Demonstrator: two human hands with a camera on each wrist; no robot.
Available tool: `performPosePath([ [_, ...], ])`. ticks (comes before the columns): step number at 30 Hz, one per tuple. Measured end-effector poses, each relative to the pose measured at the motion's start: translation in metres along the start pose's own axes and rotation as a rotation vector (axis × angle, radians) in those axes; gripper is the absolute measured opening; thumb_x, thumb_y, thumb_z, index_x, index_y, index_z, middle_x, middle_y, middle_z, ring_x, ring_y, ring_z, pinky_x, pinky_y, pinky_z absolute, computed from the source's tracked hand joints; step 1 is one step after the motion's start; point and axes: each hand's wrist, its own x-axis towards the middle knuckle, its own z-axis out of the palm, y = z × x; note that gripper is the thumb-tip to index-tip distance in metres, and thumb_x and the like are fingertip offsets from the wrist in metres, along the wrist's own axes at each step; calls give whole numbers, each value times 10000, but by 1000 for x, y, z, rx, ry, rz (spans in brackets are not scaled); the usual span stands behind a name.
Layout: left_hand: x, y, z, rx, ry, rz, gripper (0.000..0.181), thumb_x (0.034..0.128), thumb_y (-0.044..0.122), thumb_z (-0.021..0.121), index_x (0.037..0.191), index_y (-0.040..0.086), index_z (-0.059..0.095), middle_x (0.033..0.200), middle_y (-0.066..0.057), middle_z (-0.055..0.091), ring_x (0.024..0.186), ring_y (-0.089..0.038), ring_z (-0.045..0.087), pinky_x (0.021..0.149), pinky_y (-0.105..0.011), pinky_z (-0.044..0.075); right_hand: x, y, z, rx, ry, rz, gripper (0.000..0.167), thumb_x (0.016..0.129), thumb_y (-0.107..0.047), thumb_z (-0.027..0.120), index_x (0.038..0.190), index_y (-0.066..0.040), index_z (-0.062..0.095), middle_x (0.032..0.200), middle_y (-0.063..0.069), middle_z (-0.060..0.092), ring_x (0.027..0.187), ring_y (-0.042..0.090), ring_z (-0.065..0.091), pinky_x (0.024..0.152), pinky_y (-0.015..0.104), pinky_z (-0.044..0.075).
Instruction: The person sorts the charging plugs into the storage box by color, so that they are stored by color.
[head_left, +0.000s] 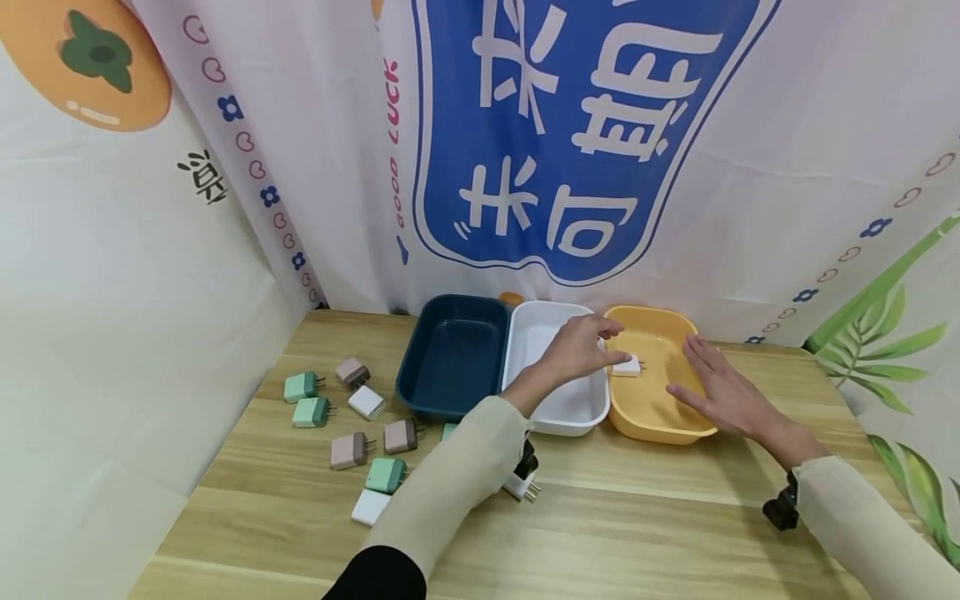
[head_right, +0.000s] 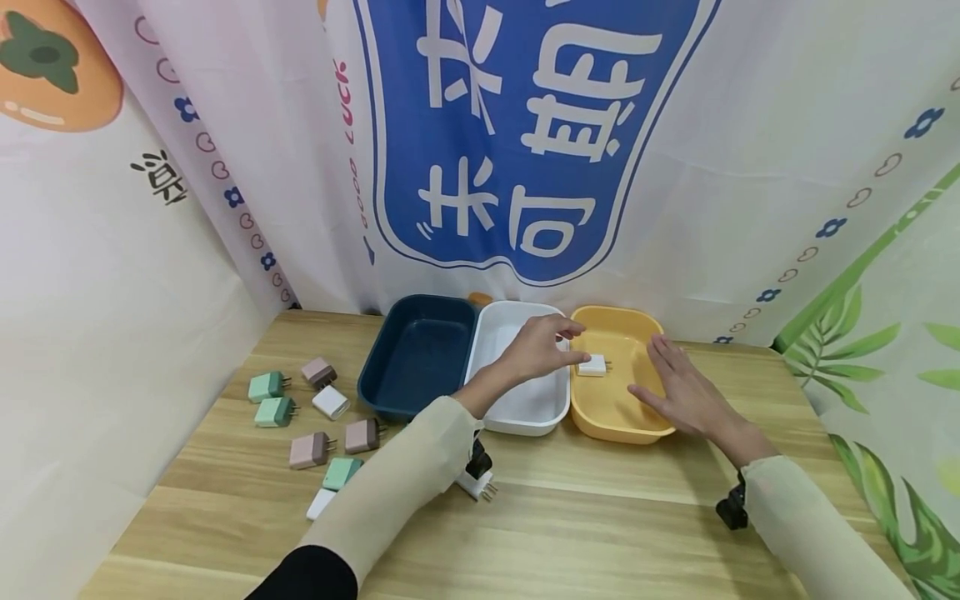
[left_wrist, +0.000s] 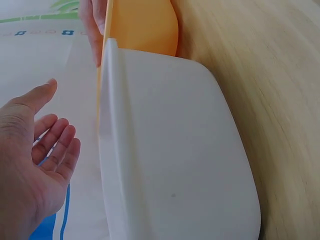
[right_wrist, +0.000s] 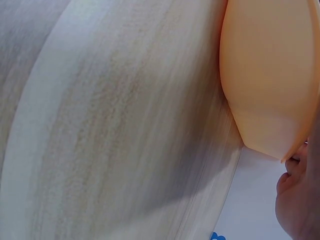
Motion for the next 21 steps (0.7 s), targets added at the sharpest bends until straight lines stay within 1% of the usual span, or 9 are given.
performPosePath([
  [3, -3, 3, -3, -9, -9, -5, 509, 921, 348, 852, 1357, 119, 722, 1233, -18, 747, 1167, -215, 691, 927, -204, 548, 0, 0, -1, -1, -2, 1, 962, 1069, -545, 547, 1635, 116, 139, 1719, 330, 85, 1601, 482, 82, 1305, 583, 64],
  [6, -7, 5, -7, 5, -16, 5, 508, 921, 347, 852, 1357, 120, 720, 1235, -9, 743, 1167, -209, 687, 928, -198, 545, 0, 0, -1, -3, -2, 2, 963, 1069, -544, 547, 1636, 114, 131, 1720, 330, 81, 1600, 483, 83, 1313, 554, 37],
  [12, -16, 7, -15, 70, -33, 38, 486, 916, 342, 858, 1335, 128, 736, 1213, 16, 749, 1103, -124, 664, 939, -188, 526, 1, 0, -1, -16, -7, 15, 966, 1070, -556, 536, 1638, 107, 124, 1721, 328, 77, 1600, 482, 88, 1291, 618, 105],
  [18, -24, 8, -22, 86, -44, 68, 476, 916, 322, 859, 1329, 121, 736, 1206, 14, 750, 1121, -147, 674, 949, -193, 525, 1, 0, 0, -14, -1, 17, 968, 1066, -561, 541, 1635, 112, 139, 1719, 330, 82, 1598, 485, 91, 1293, 611, 105],
  [21, -28, 8, -24, 84, -50, 95, 478, 911, 319, 863, 1325, 115, 737, 1207, 8, 750, 1127, -156, 678, 955, -194, 524, 1, 1, 1, -15, 8, 11, 962, 1066, -552, 547, 1634, 114, 147, 1716, 334, 93, 1598, 485, 96, 1294, 607, 108],
])
